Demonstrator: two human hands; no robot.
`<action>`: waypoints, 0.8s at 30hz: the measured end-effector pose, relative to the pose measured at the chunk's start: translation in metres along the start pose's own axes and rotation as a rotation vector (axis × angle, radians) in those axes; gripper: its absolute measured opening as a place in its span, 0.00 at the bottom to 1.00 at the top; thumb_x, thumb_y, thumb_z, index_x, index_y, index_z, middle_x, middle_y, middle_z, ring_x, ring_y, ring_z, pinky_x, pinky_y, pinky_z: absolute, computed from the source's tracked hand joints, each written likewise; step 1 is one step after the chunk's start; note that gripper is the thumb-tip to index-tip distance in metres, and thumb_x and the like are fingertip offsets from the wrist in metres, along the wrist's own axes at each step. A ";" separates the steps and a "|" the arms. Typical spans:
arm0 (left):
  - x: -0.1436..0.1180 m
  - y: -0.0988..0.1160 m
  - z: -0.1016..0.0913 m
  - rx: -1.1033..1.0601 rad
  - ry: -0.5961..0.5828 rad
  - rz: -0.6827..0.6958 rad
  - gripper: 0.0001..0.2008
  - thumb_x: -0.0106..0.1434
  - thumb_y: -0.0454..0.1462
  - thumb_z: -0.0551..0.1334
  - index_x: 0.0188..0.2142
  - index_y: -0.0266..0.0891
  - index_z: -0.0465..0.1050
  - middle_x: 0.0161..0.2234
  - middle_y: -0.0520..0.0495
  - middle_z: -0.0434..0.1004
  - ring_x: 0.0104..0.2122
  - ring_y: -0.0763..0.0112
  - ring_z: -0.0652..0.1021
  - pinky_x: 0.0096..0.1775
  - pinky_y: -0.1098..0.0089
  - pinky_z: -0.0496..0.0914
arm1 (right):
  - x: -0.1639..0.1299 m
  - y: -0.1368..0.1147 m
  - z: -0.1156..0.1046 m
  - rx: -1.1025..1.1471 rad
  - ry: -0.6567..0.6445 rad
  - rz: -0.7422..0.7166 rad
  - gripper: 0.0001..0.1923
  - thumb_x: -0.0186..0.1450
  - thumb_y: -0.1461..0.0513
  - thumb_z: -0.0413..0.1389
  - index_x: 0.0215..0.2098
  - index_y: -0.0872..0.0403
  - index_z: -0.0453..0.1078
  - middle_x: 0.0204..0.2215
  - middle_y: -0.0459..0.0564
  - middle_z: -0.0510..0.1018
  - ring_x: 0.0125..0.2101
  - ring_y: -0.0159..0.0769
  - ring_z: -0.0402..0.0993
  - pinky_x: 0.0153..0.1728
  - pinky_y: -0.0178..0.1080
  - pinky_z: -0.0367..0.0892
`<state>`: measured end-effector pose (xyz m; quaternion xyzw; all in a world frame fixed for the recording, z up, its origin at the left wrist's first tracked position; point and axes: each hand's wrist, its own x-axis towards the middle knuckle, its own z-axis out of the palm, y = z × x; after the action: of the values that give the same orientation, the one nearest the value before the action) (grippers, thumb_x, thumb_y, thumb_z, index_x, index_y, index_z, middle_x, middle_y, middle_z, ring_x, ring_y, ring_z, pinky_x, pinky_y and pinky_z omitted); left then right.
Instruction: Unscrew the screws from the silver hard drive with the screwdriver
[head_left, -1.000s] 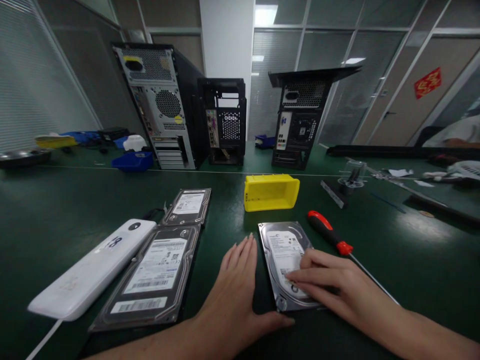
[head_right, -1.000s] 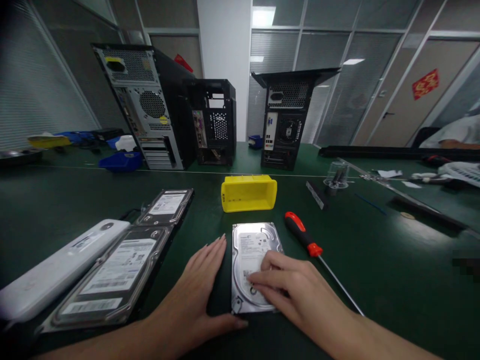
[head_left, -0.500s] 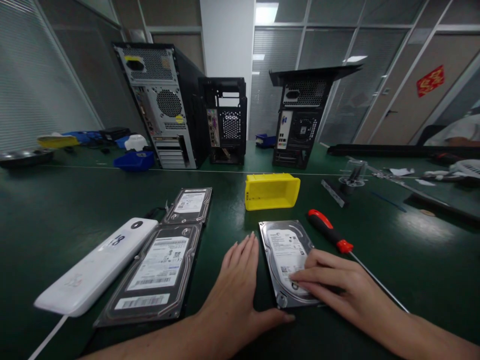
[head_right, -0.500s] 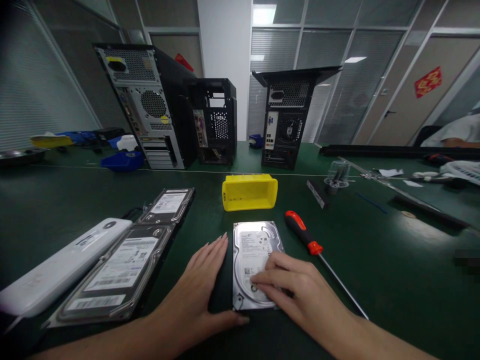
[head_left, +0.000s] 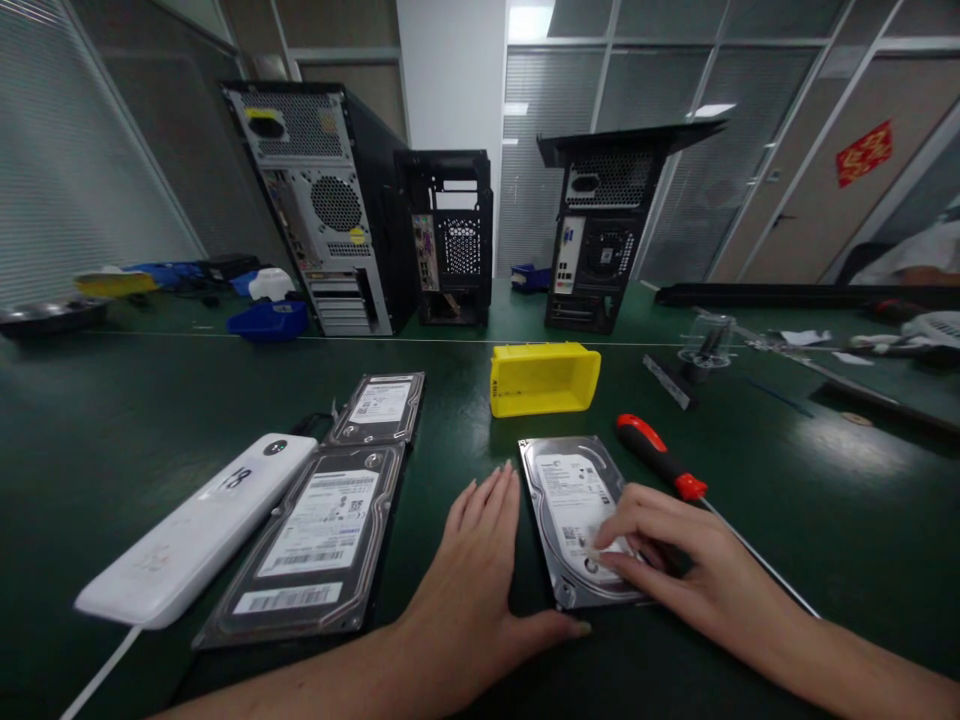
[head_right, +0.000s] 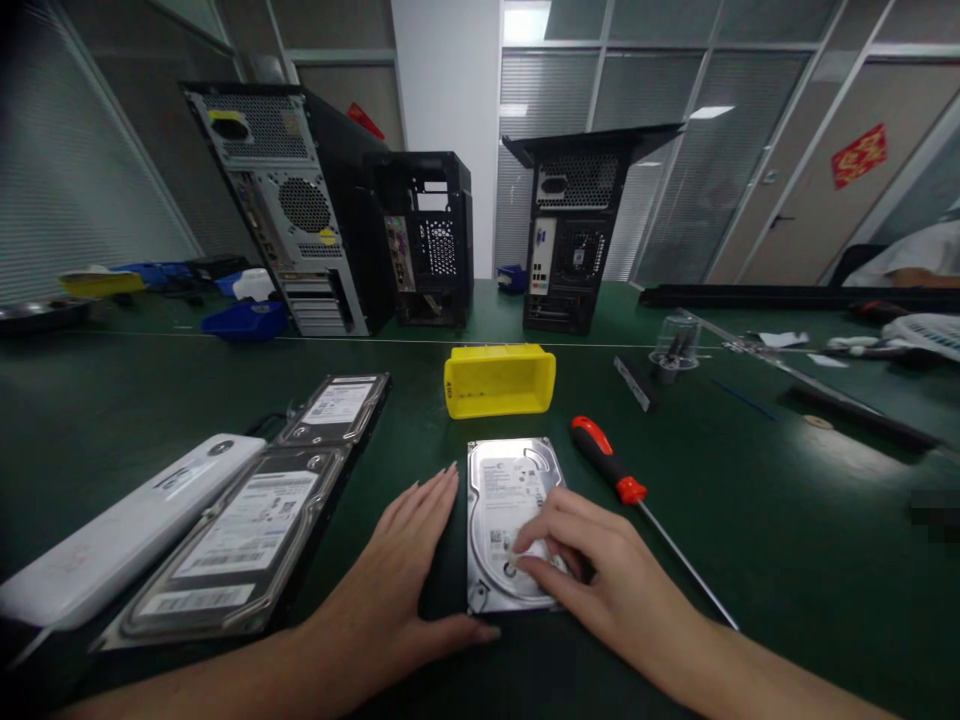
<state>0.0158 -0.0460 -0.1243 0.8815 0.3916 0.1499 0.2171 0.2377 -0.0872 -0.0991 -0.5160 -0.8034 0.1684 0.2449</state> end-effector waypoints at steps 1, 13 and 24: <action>0.000 0.000 0.000 -0.001 0.005 0.004 0.54 0.49 0.57 0.65 0.65 0.33 0.42 0.64 0.30 0.44 0.63 0.43 0.49 0.59 0.41 0.48 | 0.000 0.000 0.000 0.010 -0.004 -0.005 0.08 0.65 0.60 0.53 0.36 0.52 0.74 0.29 0.48 0.72 0.26 0.28 0.68 0.25 0.31 0.64; 0.001 0.004 -0.003 0.024 -0.024 -0.009 0.53 0.50 0.57 0.64 0.65 0.32 0.43 0.64 0.30 0.45 0.63 0.43 0.50 0.59 0.41 0.49 | 0.005 -0.003 -0.006 0.002 -0.140 -0.113 0.14 0.68 0.62 0.47 0.46 0.51 0.72 0.35 0.50 0.73 0.35 0.30 0.72 0.34 0.33 0.68; 0.002 0.006 -0.005 0.003 -0.050 -0.047 0.54 0.50 0.53 0.66 0.64 0.26 0.42 0.65 0.29 0.43 0.63 0.44 0.48 0.60 0.44 0.48 | -0.009 -0.010 0.002 -0.252 -0.031 -0.211 0.15 0.66 0.66 0.48 0.48 0.52 0.71 0.32 0.50 0.73 0.30 0.33 0.72 0.27 0.35 0.66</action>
<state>0.0183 -0.0467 -0.1172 0.8758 0.4070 0.1221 0.2289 0.2324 -0.0993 -0.0973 -0.4529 -0.8715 0.0477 0.1820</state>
